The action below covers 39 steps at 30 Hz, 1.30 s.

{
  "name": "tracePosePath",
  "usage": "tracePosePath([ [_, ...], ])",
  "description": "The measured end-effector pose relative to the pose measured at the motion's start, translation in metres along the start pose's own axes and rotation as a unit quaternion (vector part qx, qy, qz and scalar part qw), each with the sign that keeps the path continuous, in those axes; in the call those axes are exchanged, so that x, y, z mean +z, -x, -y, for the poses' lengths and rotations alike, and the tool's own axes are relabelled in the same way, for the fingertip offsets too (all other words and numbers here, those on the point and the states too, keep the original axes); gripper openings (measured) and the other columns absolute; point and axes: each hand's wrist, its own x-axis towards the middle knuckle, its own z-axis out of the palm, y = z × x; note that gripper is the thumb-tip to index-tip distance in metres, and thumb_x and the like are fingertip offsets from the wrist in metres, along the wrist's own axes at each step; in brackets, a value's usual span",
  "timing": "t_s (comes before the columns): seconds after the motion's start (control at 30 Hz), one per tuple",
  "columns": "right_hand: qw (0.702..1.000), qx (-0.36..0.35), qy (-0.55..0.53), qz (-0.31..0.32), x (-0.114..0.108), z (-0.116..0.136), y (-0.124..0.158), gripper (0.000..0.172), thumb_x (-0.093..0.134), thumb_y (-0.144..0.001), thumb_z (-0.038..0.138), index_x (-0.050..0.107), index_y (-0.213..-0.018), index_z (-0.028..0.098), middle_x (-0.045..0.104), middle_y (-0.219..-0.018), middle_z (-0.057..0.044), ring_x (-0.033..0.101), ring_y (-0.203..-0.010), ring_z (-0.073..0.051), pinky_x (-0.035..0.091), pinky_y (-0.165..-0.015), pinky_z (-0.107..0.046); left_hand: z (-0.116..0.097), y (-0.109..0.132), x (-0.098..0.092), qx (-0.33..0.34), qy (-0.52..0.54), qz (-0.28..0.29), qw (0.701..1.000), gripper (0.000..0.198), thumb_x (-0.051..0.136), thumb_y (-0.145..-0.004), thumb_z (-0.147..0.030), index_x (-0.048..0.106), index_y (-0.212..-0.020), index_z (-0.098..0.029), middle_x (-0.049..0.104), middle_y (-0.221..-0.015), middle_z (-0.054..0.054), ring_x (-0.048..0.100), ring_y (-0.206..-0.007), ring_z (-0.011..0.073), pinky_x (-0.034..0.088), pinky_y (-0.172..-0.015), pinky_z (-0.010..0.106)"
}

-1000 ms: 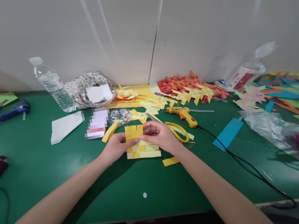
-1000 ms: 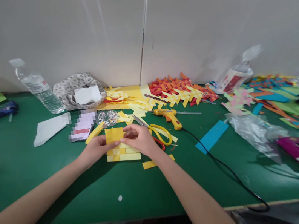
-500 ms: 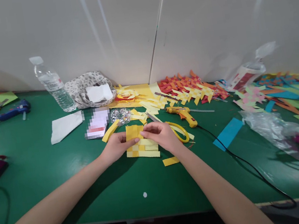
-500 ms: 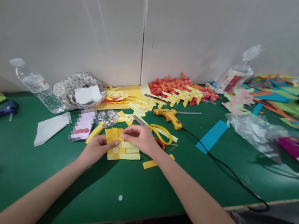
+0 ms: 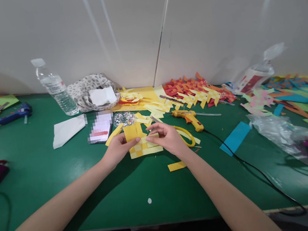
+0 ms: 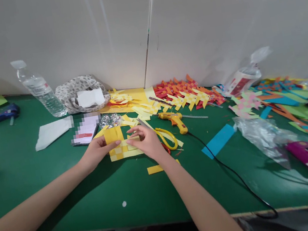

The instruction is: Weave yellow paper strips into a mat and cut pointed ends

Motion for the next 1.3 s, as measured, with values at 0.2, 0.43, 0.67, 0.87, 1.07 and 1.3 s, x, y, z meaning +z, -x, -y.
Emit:
tracePosePath([
  [0.2, 0.999, -0.012, 0.02, 0.024, 0.0016, 0.0002, 0.0015, 0.036, 0.072, -0.066, 0.04, 0.062, -0.094, 0.02, 0.067, -0.079, -0.003, 0.059, -0.062, -0.014, 0.044, -0.054, -0.026, -0.0012, 0.001, 0.0, -0.007, -0.027, -0.004, 1.0, 0.038, 0.076, -0.063, -0.04, 0.068, -0.092, -0.017, 0.071, -0.098, 0.007, 0.065, -0.091, 0.0224, 0.051, -0.077, 0.03],
  [0.43, 1.0, -0.006, 0.006, -0.003, 0.001, 0.0008, 0.0008, 0.038, 0.072, -0.065, 0.044, 0.059, -0.092, 0.02, 0.064, -0.067, 0.001, 0.049, -0.051, -0.011, 0.038, -0.049, -0.026, -0.0003, 0.0001, 0.0007, 0.008, -0.062, -0.029, 0.998, 0.031, 0.073, -0.066, -0.041, 0.068, -0.083, -0.016, 0.071, -0.085, 0.004, 0.064, -0.072, 0.0162, 0.048, -0.059, 0.023],
  [0.67, 1.0, -0.004, 0.001, -0.011, 0.0008, 0.0014, 0.0013, 0.038, 0.072, -0.065, 0.044, 0.058, -0.092, 0.021, 0.06, -0.064, 0.003, 0.042, -0.05, -0.009, 0.034, -0.049, -0.025, -0.0011, 0.0001, 0.0023, 0.001, -0.052, -0.038, 0.998, 0.029, 0.075, -0.065, -0.038, 0.067, -0.083, -0.017, 0.071, -0.086, 0.003, 0.063, -0.072, 0.0145, 0.047, -0.056, 0.021],
  [0.87, 1.0, -0.001, -0.015, 0.015, 0.0008, -0.0017, 0.0004, 0.042, 0.073, -0.064, 0.042, 0.056, -0.097, 0.023, 0.053, -0.064, 0.005, 0.038, -0.049, -0.008, 0.031, -0.048, -0.024, 0.0019, -0.0009, -0.0004, 0.007, -0.045, -0.036, 0.998, 0.034, 0.075, -0.064, -0.041, 0.067, -0.085, -0.016, 0.071, -0.087, 0.004, 0.064, -0.075, 0.0166, 0.05, -0.064, 0.026],
  [1.07, 1.0, -0.007, 0.003, 0.024, 0.0001, -0.0027, 0.0006, 0.037, 0.07, -0.068, 0.041, 0.056, -0.098, 0.024, 0.025, -0.052, 0.01, 0.025, -0.046, -0.008, 0.02, -0.045, -0.023, -0.0013, 0.0016, 0.0, 0.008, -0.028, -0.012, 0.999, 0.039, 0.077, -0.061, -0.039, 0.069, -0.091, -0.018, 0.072, -0.095, 0.005, 0.066, -0.085, 0.0201, 0.052, -0.076, 0.031],
  [1.3, 0.999, -0.012, -0.035, 0.003, -0.0007, -0.0047, -0.0017, 0.046, 0.075, -0.062, 0.038, 0.055, -0.099, 0.021, 0.045, -0.062, 0.007, 0.038, -0.051, -0.007, 0.031, -0.049, -0.023, -0.0019, 0.0004, -0.0007, 0.012, -0.027, -0.047, 0.998, 0.033, 0.079, -0.059, -0.036, 0.069, -0.084, -0.017, 0.072, -0.092, 0.006, 0.066, -0.083, 0.0208, 0.053, -0.073, 0.03],
])
